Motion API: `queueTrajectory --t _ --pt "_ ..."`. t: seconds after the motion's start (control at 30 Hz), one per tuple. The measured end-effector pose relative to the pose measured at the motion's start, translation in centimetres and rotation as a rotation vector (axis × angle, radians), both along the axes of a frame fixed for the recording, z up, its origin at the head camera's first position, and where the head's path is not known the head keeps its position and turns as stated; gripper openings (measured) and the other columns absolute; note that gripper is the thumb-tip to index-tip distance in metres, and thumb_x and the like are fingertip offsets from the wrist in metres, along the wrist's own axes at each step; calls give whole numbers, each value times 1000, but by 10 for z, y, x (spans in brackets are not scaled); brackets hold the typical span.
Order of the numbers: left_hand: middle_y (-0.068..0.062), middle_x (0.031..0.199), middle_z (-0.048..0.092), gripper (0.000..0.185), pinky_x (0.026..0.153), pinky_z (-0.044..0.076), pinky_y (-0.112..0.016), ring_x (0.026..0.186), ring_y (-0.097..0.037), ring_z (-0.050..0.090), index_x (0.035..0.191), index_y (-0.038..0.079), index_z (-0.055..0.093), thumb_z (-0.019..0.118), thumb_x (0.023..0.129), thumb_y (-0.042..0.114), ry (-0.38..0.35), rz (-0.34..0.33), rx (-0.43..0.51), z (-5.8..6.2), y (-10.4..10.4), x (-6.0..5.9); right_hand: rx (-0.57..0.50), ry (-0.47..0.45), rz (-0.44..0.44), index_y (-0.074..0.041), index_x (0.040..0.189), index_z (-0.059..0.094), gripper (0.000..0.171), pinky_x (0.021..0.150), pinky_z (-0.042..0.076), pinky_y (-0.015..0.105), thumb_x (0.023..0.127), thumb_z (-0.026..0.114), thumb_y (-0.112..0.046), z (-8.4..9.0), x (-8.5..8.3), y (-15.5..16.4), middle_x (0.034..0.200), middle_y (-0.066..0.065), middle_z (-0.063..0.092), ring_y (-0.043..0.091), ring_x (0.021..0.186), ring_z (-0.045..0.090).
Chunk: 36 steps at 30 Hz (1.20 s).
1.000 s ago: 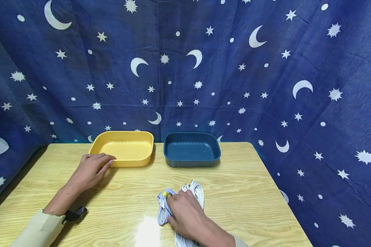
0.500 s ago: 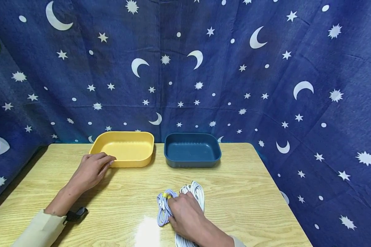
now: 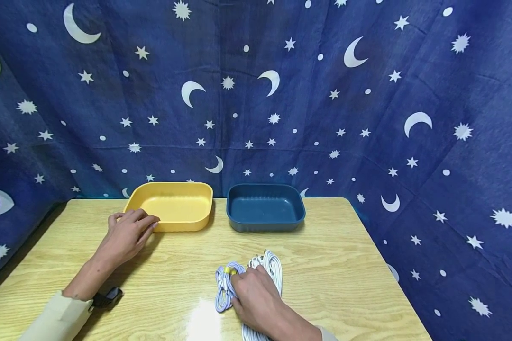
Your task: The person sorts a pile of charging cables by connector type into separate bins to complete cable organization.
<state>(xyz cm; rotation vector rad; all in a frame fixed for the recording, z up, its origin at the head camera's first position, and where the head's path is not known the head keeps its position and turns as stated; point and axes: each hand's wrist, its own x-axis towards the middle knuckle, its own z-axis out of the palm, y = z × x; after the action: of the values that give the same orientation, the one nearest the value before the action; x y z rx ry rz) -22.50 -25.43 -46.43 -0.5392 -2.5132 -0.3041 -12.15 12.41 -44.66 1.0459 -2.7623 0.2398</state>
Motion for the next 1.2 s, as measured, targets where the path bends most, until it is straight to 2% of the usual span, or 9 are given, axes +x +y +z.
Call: queueTrajectory --t 0.23,0.6,0.8,0.9,1.03,1.2 --pt "-3 92 62 9 95 32 -70 86 -28 58 106 17 79 71 102 18 8 -7 22 -1 0 1 -20 -1 5 -25 71 53 33 68 36 29 81 84 -17 -2 0 1 62 -17 45 5 64 47" --pt "-4 94 60 7 95 38 -71 88 -28 60 102 16 79 73 99 21 19 21 42 1 0 2 -53 12 -2 -26 71 54 31 66 33 29 79 80 -11 3 -2 3 64 -19 45 5 63 40" --pt "-3 94 60 13 93 40 -70 86 -28 61 108 20 75 75 97 13 56 -10 31 1 -2 2 -68 21 19 -25 72 55 29 66 34 28 79 79 -13 2 -3 4 66 -18 48 4 64 43" --pt "-3 94 60 18 93 40 -70 86 -28 61 109 22 74 75 97 9 63 -25 32 0 -2 2 -62 30 30 -25 73 54 28 66 33 28 84 79 -18 0 -3 4 66 -18 45 5 66 43" --pt "-3 95 59 18 93 39 -70 86 -28 61 108 22 73 75 97 8 61 -33 36 -1 -3 2 -33 55 41 -25 78 62 21 68 36 29 90 78 -24 -2 -2 5 70 -16 53 7 70 51" --pt "-3 95 60 20 94 39 -72 87 -28 61 110 23 72 74 97 8 60 -36 38 -2 -4 2 -24 94 42 -24 79 67 15 70 40 30 90 76 -21 -2 -3 5 76 -13 63 9 74 57"
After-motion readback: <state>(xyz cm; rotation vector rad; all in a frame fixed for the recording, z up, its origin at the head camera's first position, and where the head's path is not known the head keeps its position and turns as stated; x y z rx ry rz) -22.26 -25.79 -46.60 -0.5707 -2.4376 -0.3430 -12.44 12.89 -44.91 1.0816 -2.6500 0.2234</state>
